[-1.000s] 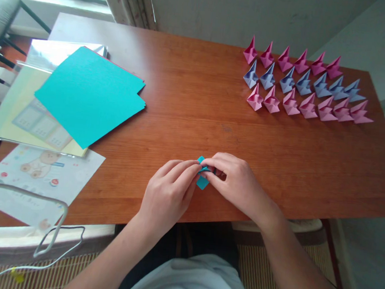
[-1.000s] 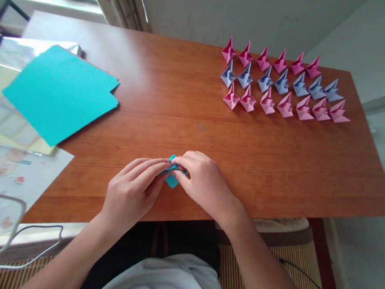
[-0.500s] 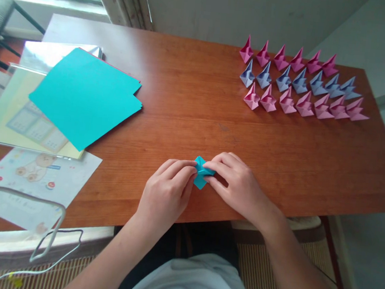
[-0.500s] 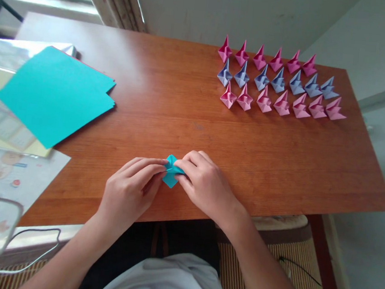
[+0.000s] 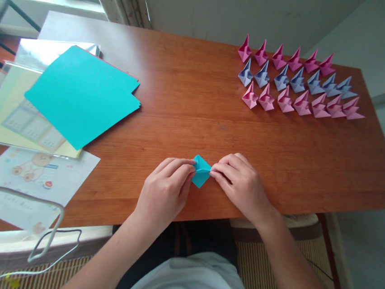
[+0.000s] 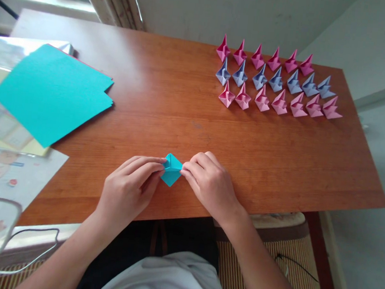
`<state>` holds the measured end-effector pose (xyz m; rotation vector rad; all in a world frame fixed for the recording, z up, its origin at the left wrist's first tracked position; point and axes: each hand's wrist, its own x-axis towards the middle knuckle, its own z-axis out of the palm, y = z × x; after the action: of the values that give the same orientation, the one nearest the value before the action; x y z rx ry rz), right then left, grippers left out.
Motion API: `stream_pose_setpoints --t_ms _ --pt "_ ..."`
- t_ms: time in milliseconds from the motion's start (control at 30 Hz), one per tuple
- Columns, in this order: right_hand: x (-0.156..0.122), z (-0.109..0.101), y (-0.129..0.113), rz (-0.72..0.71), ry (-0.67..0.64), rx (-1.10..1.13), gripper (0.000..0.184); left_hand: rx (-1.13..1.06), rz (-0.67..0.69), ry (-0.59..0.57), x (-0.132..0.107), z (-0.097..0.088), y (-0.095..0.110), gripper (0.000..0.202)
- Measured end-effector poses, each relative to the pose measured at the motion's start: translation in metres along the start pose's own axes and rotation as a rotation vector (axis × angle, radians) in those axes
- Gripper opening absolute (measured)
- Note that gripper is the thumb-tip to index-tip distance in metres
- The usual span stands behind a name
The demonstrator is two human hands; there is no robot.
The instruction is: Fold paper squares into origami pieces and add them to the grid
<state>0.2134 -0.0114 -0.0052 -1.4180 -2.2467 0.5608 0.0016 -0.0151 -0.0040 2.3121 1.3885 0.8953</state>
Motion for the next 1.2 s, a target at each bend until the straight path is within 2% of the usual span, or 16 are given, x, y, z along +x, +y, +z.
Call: stream_pose_setpoints --t_ms 367,600,933,1200 --pt "0.004 0.0 -0.009 0.039 -0.017 -0.116 0.019 -0.004 -0.046 -0.014 0.002 -0.002 -0.003 0.011" --pt "0.013 -0.002 -0.01 0.089 -0.051 -0.098 0.02 -0.01 -0.079 -0.022 0.005 -0.002 -0.002 0.012" --pt "0.012 0.008 -0.015 0.131 0.097 0.102 0.01 0.001 -0.083 -0.012 0.007 -0.003 -0.002 0.009" --pt "0.017 0.014 -0.019 0.153 0.1 0.045 0.013 0.035 -0.109 -0.01 0.006 0.001 -0.001 0.008"
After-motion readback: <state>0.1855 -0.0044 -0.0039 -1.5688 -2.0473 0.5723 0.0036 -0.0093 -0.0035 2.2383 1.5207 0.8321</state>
